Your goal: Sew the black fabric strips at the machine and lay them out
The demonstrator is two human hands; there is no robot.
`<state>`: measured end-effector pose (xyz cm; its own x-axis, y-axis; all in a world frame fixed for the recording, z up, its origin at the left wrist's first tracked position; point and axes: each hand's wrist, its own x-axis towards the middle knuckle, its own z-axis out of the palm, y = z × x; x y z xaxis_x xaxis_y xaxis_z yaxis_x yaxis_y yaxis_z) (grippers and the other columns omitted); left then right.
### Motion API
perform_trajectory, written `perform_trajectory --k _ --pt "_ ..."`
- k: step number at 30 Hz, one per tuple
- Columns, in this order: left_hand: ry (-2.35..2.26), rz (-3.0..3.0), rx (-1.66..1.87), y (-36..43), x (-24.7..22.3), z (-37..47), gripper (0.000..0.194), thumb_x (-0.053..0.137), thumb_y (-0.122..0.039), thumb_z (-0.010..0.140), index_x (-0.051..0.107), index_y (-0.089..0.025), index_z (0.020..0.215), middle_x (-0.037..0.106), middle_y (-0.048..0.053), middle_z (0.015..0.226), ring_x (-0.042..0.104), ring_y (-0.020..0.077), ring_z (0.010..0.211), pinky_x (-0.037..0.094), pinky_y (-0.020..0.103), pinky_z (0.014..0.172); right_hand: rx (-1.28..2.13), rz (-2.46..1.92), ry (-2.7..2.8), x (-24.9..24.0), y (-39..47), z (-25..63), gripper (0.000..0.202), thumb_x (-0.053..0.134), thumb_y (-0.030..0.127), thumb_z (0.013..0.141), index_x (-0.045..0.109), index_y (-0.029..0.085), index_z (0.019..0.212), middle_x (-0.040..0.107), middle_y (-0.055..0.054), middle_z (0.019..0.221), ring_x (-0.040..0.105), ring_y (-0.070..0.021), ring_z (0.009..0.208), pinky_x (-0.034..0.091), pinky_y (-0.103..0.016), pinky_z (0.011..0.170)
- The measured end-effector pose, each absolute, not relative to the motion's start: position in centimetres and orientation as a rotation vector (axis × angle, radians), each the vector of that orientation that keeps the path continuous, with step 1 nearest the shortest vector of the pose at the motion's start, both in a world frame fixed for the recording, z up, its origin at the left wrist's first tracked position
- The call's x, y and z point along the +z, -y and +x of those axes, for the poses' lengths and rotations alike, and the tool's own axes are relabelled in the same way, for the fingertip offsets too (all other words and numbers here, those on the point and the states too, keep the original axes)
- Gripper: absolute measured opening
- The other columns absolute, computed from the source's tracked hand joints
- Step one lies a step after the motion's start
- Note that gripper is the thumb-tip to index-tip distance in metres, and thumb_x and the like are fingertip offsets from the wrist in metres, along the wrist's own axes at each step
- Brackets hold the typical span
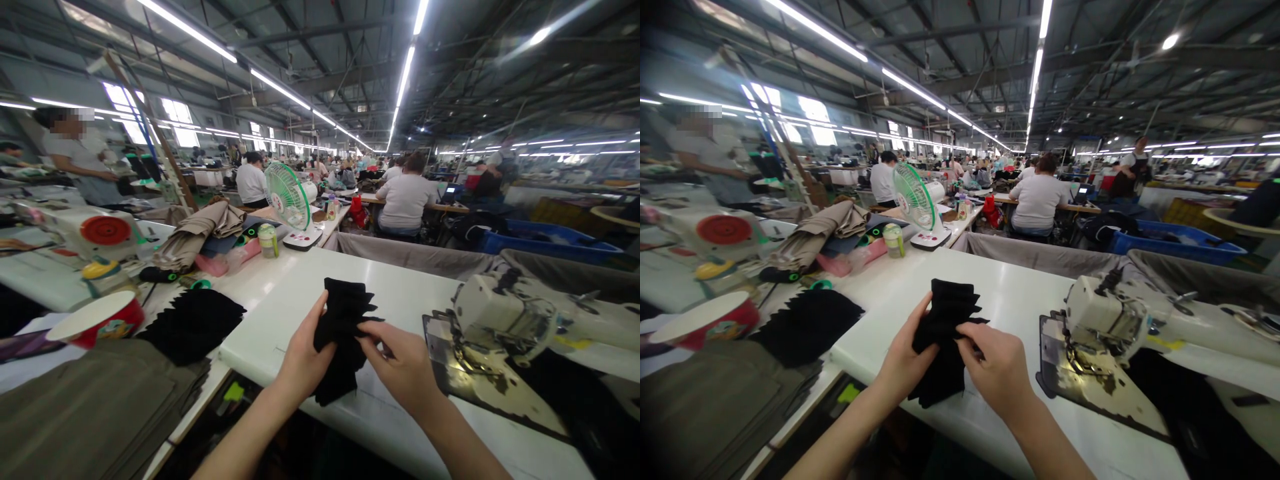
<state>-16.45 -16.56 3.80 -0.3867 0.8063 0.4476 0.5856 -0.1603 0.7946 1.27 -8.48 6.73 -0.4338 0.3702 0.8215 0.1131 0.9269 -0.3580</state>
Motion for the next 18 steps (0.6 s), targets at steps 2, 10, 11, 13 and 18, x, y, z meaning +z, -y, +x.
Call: perform_trajectory --k 2,10,11,13,18 --pt "-1.889 1.573 1.566 16.58 4.04 -16.39 0.081 0.055 -0.012 0.076 0.034 -0.024 0.153 0.059 0.007 0.140 0.059 0.0242 0.125 0.046 0.042 0.110 0.244 -0.310 2.017 6.78 8.62 1.44 0.015 0.058 0.014 0.094 0.068 0.021 0.103 0.072 -0.004 0.085 0.068 -0.0142 0.068 0.055 -0.024 0.061" --pt "-1.970 2.095 1.569 16.92 3.44 -17.29 0.083 0.048 -0.004 0.081 0.025 -0.031 0.157 0.059 0.007 0.140 0.062 0.0227 0.121 0.052 0.040 0.103 0.526 -0.350 2.047 7.59 9.32 2.05 0.026 0.063 0.024 0.093 0.056 0.022 0.118 0.070 -0.001 0.088 0.056 -0.0087 0.053 0.049 -0.019 0.046" --pt "-1.976 2.179 1.554 16.98 3.51 -17.32 0.085 0.048 -0.003 0.082 0.022 -0.032 0.158 0.060 0.007 0.139 0.063 0.0231 0.121 0.053 0.040 0.102 0.537 -0.386 2.008 7.51 9.28 1.97 0.036 0.062 0.025 0.094 0.050 0.022 0.128 0.070 0.003 0.080 0.054 -0.0084 0.049 0.048 -0.019 0.045" --pt "-1.992 2.307 1.519 17.09 3.76 -17.28 0.086 0.047 -0.003 0.083 0.018 -0.032 0.159 0.061 0.008 0.137 0.064 0.0242 0.119 0.055 0.040 0.099 0.514 -0.437 1.956 7.28 9.18 1.81 0.049 0.060 0.026 0.097 0.040 0.021 0.142 0.068 0.007 0.071 0.052 -0.0084 0.044 0.047 -0.019 0.044" --pt "-2.016 2.409 1.455 17.27 4.22 -17.08 0.084 0.046 -0.004 0.085 0.014 -0.029 0.159 0.065 0.011 0.129 0.067 0.0256 0.112 0.056 0.041 0.094 0.350 -0.384 1.976 6.90 8.98 1.92 0.034 0.061 0.024 0.098 0.053 0.023 0.131 0.073 0.004 0.076 0.062 -0.0086 0.049 0.051 -0.018 0.049"
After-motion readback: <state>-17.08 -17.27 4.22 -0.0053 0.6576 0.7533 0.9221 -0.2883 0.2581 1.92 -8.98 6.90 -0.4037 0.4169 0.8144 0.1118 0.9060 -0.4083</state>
